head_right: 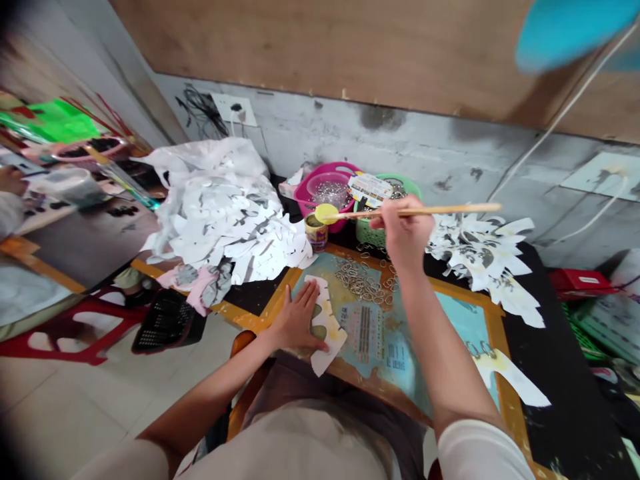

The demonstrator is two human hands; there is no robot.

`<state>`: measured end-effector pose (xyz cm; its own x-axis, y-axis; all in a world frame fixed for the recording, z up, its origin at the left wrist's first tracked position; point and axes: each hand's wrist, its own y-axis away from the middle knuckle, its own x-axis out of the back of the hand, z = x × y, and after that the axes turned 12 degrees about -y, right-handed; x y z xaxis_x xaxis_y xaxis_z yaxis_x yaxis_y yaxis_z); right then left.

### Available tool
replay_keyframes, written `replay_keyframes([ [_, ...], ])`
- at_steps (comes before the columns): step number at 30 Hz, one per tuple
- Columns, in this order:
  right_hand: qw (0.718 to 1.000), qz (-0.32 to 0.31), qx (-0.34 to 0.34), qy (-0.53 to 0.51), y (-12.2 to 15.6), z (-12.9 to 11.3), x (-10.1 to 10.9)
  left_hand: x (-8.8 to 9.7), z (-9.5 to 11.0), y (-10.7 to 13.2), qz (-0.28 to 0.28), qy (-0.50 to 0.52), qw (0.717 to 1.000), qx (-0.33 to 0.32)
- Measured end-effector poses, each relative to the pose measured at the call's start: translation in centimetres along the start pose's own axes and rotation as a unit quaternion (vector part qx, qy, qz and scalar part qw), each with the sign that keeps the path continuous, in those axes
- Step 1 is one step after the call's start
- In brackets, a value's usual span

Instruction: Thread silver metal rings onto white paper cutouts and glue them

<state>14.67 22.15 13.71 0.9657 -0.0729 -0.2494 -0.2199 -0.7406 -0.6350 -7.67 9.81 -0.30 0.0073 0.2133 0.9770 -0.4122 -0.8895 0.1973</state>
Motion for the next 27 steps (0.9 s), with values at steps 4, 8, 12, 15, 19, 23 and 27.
replay_keyframes([
  [4, 0.979, -0.142, 0.049, 0.141, -1.4, 1.8, -5.4, -0.6, -0.2, 0.1, 0.027, 0.002, 1.0, -0.005],
  [8, 0.924, -0.254, 0.068, 0.277, -1.7, 4.7, -9.2, -1.2, -0.4, 0.1, 0.043, 0.005, 0.999, -0.007],
  [12, 0.904, -0.306, 0.034, 0.297, -1.8, 6.6, -10.4, -1.4, -0.5, 0.2, 0.055, 0.007, 0.998, -0.008],
  [15, 0.928, -0.257, 0.024, 0.27, -2.0, 6.0, -9.3, -1.4, -0.5, 0.2, 0.057, 0.012, 0.998, -0.006],
  [19, 0.989, -0.083, -0.051, 0.115, -2.2, 3.7, -6.0, -1.5, -0.5, 0.2, 0.063, 0.016, 0.998, -0.006],
  [23, 0.983, -0.046, -0.177, 0.011, -1.4, 2.5, -1.4, -1.4, -0.5, 0.2, 0.068, 0.011, 0.998, 0.002],
  [27, 0.963, -0.048, -0.258, -0.059, 1.3, 2.2, 3.2, -1.3, -0.3, 0.2, 0.067, 0.019, 0.998, 0.008],
])
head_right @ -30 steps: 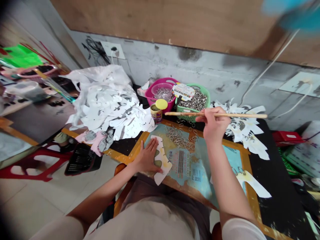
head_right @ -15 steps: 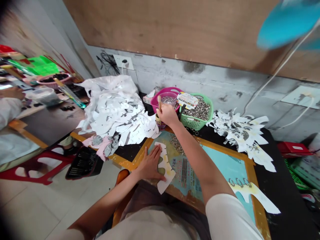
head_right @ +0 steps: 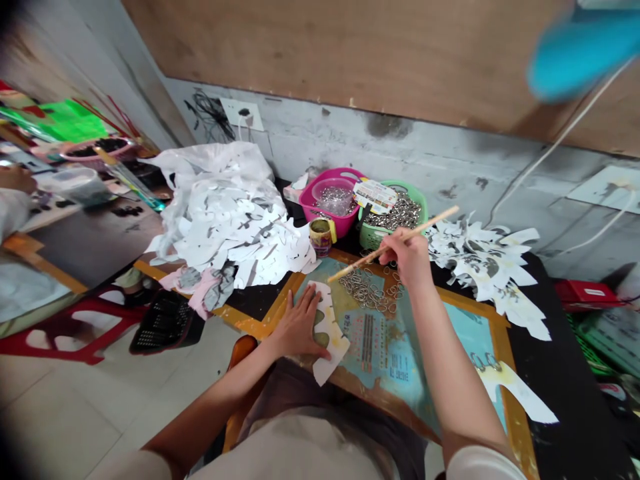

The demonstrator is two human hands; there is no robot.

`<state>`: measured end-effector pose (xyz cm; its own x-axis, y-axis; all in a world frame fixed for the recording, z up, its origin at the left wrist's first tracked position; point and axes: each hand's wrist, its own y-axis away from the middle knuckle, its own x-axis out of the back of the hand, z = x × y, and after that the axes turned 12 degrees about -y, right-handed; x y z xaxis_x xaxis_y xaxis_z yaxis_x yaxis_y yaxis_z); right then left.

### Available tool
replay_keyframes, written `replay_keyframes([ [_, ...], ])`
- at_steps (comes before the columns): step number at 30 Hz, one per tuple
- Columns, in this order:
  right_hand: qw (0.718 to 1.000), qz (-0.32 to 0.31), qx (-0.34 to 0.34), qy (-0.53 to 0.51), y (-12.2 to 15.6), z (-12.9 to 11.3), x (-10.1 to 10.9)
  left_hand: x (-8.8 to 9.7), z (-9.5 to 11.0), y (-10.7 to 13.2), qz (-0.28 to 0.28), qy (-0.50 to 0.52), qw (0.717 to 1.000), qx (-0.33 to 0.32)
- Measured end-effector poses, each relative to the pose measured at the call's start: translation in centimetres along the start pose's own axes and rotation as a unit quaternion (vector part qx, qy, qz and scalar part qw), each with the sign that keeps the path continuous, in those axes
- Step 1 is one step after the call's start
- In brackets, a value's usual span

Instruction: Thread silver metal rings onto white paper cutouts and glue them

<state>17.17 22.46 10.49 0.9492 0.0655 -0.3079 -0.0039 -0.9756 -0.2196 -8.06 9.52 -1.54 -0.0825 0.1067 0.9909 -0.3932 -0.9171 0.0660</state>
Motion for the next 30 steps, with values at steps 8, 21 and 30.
replay_keyframes([
  [8, 0.998, 0.007, -0.056, 0.02, 5.5, 4.3, 2.6, -0.2, 0.0, -0.1, -0.008, 0.01, 1.0, 0.003],
  [21, 0.99, -0.06, -0.114, 0.064, 5.4, 6.3, 2.7, 0.1, 0.1, 0.0, -0.016, 0.001, 1.0, 0.001],
  [30, 0.987, -0.051, -0.148, 0.029, 5.0, 6.9, 3.4, 0.1, 0.1, -0.1, -0.022, -0.006, 1.0, 0.002],
])
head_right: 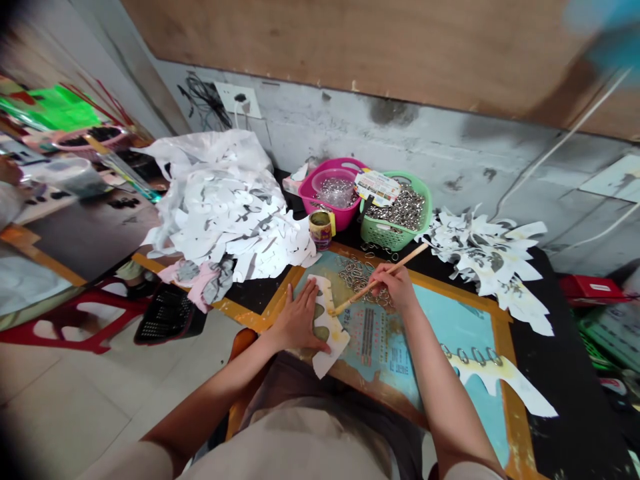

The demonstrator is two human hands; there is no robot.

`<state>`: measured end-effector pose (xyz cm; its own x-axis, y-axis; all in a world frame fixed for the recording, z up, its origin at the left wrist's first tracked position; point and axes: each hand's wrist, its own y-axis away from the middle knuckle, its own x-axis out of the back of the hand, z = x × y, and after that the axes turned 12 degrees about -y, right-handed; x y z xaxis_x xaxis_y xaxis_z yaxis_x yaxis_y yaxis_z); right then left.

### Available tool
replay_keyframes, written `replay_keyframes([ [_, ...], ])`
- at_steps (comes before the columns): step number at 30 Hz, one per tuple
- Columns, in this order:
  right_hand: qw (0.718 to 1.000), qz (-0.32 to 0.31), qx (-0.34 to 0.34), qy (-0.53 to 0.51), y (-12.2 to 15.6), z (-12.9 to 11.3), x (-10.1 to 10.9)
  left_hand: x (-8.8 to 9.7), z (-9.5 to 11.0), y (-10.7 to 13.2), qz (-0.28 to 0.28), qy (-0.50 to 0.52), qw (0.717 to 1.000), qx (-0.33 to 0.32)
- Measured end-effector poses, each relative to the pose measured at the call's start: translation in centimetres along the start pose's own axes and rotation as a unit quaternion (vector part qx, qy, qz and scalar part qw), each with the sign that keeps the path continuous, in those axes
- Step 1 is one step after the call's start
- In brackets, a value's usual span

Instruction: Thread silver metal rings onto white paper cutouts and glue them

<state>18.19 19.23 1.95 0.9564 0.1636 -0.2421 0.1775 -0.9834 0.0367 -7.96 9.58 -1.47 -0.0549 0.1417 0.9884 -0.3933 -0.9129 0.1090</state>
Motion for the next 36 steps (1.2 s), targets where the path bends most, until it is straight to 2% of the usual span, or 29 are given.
replay_keyframes([
  [10, 1.0, -0.007, -0.018, -0.007, 0.3, -0.1, 0.1, 0.0, 0.0, 0.0, -0.002, -0.001, 1.0, 0.0],
  [14, 0.999, -0.031, -0.032, 0.01, 0.3, -0.2, -0.1, 0.2, 0.1, 0.0, -0.007, -0.001, 1.0, 0.003],
  [22, 0.997, 0.018, 0.069, 0.025, -0.6, -0.7, -0.7, 0.2, 0.0, 0.0, -0.007, 0.007, 1.0, -0.002],
  [26, 0.997, -0.003, 0.069, 0.04, -0.5, -0.5, -0.9, -0.2, -0.1, 0.0, 0.006, -0.003, 1.0, -0.005],
  [30, 0.994, 0.018, 0.101, 0.048, -0.3, -0.4, -1.2, -0.7, -0.2, 0.0, 0.019, -0.003, 1.0, -0.007],
  [36, 0.991, 0.023, 0.105, 0.08, 0.1, 0.0, -1.6, -0.8, -0.2, -0.1, 0.023, -0.005, 1.0, -0.007],
])
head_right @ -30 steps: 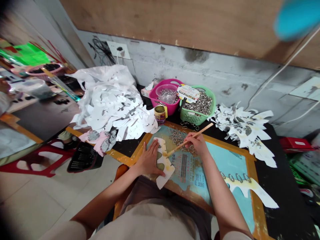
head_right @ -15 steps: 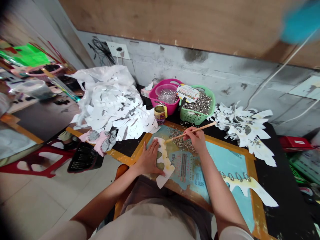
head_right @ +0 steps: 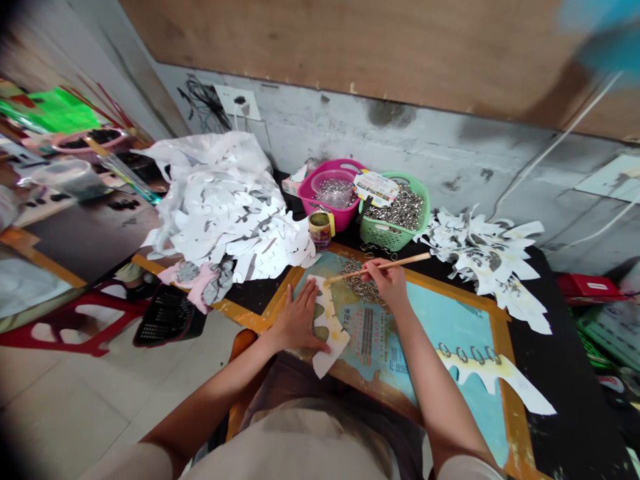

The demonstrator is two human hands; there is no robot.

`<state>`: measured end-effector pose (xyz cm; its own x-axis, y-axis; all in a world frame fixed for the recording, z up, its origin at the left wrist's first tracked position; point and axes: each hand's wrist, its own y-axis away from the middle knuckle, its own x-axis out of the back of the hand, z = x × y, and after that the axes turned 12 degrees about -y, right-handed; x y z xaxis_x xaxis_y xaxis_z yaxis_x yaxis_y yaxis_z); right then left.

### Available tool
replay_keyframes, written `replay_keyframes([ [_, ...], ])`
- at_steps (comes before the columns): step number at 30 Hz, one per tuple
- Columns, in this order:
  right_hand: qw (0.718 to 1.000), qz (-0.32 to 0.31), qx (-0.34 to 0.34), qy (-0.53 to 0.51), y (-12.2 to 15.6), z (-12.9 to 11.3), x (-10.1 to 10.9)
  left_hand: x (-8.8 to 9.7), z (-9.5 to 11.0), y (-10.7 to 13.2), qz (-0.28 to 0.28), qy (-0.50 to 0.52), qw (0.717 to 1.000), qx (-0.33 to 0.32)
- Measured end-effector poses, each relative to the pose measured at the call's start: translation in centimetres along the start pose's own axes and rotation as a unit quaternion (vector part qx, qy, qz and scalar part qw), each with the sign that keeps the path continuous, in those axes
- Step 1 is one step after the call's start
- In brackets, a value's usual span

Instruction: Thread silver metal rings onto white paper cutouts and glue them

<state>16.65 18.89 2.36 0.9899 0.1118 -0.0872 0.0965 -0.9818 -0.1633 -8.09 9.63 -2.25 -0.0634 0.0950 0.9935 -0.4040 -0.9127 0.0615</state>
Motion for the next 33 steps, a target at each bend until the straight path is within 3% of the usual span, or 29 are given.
replay_keyframes([
  [7, 1.0, -0.011, 0.011, 0.02, 0.6, 0.4, -0.1, 0.1, 0.0, 0.0, -0.003, 0.005, 1.0, 0.001],
  [13, 0.995, -0.09, 0.015, 0.034, 1.3, 0.3, 1.1, 0.4, 0.2, 0.0, -0.009, 0.012, 1.0, 0.005],
  [19, 0.991, -0.123, 0.035, 0.029, 1.7, 1.0, 2.0, 0.3, 0.2, 0.0, 0.001, 0.01, 1.0, 0.008],
  [24, 0.993, -0.104, 0.051, 0.019, 1.8, 0.9, 2.7, -0.1, 0.0, 0.0, 0.005, 0.005, 1.0, 0.003],
  [33, 0.996, -0.079, -0.018, -0.025, 1.6, 0.7, 3.4, 0.4, 0.1, 0.0, -0.009, -0.001, 1.0, 0.003],
])
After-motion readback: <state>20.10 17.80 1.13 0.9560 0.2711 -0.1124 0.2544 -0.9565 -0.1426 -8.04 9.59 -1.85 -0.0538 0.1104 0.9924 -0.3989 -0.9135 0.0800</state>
